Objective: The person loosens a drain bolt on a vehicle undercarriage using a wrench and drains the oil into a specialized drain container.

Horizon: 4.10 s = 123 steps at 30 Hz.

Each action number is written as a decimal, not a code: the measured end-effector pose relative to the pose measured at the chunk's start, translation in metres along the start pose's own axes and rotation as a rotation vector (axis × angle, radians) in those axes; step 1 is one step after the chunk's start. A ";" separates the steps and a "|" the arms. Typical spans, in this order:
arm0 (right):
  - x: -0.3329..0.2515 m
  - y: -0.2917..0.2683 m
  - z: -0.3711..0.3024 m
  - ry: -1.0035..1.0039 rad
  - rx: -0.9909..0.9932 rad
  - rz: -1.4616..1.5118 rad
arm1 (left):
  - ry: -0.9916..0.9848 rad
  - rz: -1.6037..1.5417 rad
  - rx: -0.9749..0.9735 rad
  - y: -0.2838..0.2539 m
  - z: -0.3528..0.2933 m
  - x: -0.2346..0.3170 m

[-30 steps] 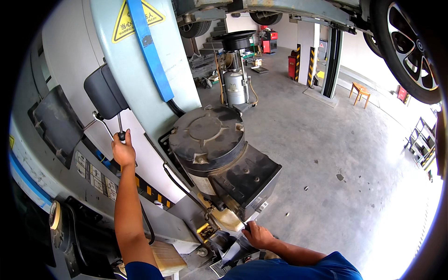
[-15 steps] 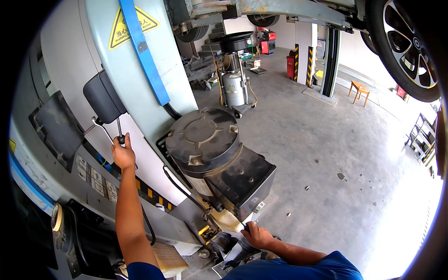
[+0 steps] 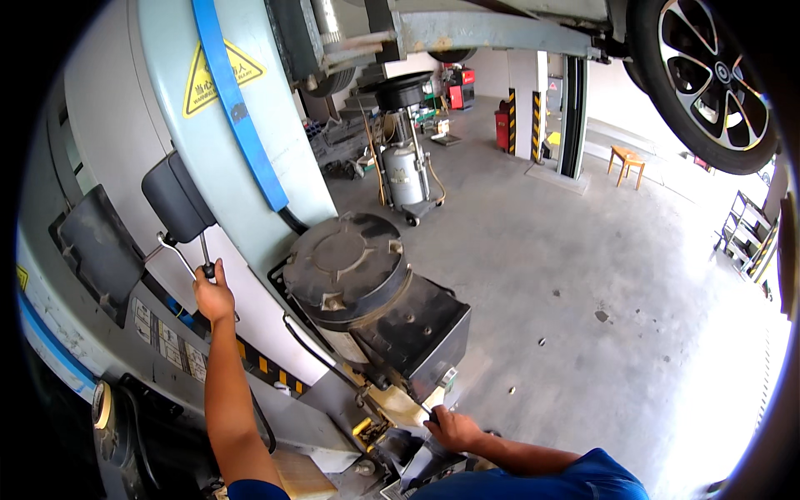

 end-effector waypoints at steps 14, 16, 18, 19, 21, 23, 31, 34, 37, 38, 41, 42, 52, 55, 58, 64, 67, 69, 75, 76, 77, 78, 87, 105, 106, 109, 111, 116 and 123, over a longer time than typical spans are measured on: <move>0.012 0.014 -0.001 -0.286 0.203 0.018 | -0.047 -0.031 0.012 -0.009 -0.001 0.007; 0.015 0.014 -0.002 -0.240 0.166 0.043 | -0.051 -0.029 0.015 -0.009 -0.002 0.008; 0.020 0.018 0.000 -0.235 0.149 0.020 | -0.060 -0.022 0.016 -0.012 -0.002 0.007; 0.022 0.021 0.001 -0.230 0.143 0.010 | -0.066 -0.020 0.014 -0.014 -0.002 0.009; 0.025 0.023 0.001 -0.271 0.161 -0.005 | -0.063 -0.022 0.013 -0.014 -0.002 0.011; 0.021 0.024 -0.001 -0.262 0.152 -0.016 | -0.045 -0.019 0.013 -0.014 -0.002 0.008; 0.015 0.010 0.000 -0.119 0.116 -0.018 | -0.015 0.005 0.036 -0.008 -0.001 0.005; 0.010 0.006 -0.002 -0.107 0.122 -0.026 | -0.005 0.009 0.050 -0.006 -0.001 0.003; 0.012 0.007 -0.002 -0.091 0.126 -0.017 | -0.007 0.008 0.039 -0.003 -0.001 0.004; 0.013 0.008 -0.002 -0.084 0.120 -0.016 | -0.008 0.007 0.031 -0.004 -0.001 0.005; 0.011 0.005 -0.002 -0.087 0.107 -0.010 | -0.012 0.015 0.013 -0.002 -0.001 0.002; 0.012 0.007 -0.001 -0.087 0.109 -0.006 | -0.012 0.020 0.008 -0.002 0.001 -0.001; 0.010 0.006 -0.004 -0.112 0.155 -0.027 | -0.018 0.034 -0.010 -0.004 -0.001 0.001; 0.004 0.000 -0.006 -0.092 0.140 -0.016 | -0.007 0.024 0.015 -0.004 0.001 -0.001; 0.005 -0.004 -0.006 -0.061 0.133 -0.021 | 0.022 0.021 -0.011 0.002 0.004 0.001; 0.008 -0.001 -0.007 -0.087 0.134 -0.029 | 0.066 -0.035 -0.013 -0.002 0.018 -0.010; 0.016 0.008 -0.009 -0.052 0.120 -0.005 | 0.007 0.073 -0.066 -0.007 0.007 -0.007; 0.019 0.005 -0.008 -0.048 0.149 0.040 | 0.043 0.098 -0.079 -0.003 0.006 -0.004; 0.010 -0.009 -0.011 0.029 0.027 0.096 | 0.034 0.117 -0.116 -0.003 0.012 -0.006; 0.011 -0.009 -0.010 0.029 0.023 0.091 | 0.029 0.121 -0.118 -0.003 0.013 -0.007; 0.012 -0.008 -0.010 0.030 0.017 0.087 | 0.024 0.125 -0.120 -0.003 0.014 -0.009; 0.013 -0.007 -0.009 0.030 0.011 0.084 | 0.019 0.130 -0.122 -0.003 0.016 -0.010; 0.014 -0.007 -0.009 0.000 0.033 0.079 | 0.018 0.175 -0.128 -0.001 0.018 -0.013; 0.014 -0.003 -0.011 0.033 -0.088 0.098 | 0.189 0.160 -0.257 -0.056 0.139 -0.069; 0.020 0.000 -0.011 0.021 -0.111 0.109 | 0.155 0.190 -0.314 -0.059 0.141 -0.064; 0.035 -0.016 -0.024 -0.037 -0.089 0.148 | 0.081 0.167 -0.258 -0.060 0.105 -0.043; 0.057 -0.025 -0.038 0.022 -0.135 0.138 | -0.020 0.099 -0.222 -0.067 0.071 -0.036; 0.174 -0.039 -0.084 0.166 -0.228 0.076 | 0.031 -0.034 -0.169 -0.063 -0.054 -0.079; 0.312 -0.113 -0.172 0.348 -0.368 0.036 | -0.442 0.096 -0.566 -0.046 -0.324 -0.137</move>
Point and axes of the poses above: each hand's wrist, its own z-axis towards the middle knuckle, its own y-axis out of the palm, x = y × z, the point moved 4 cm from there along z, towards the middle knuckle, and after that the axes turned 7 degrees about -y, right-handed, at the moved point
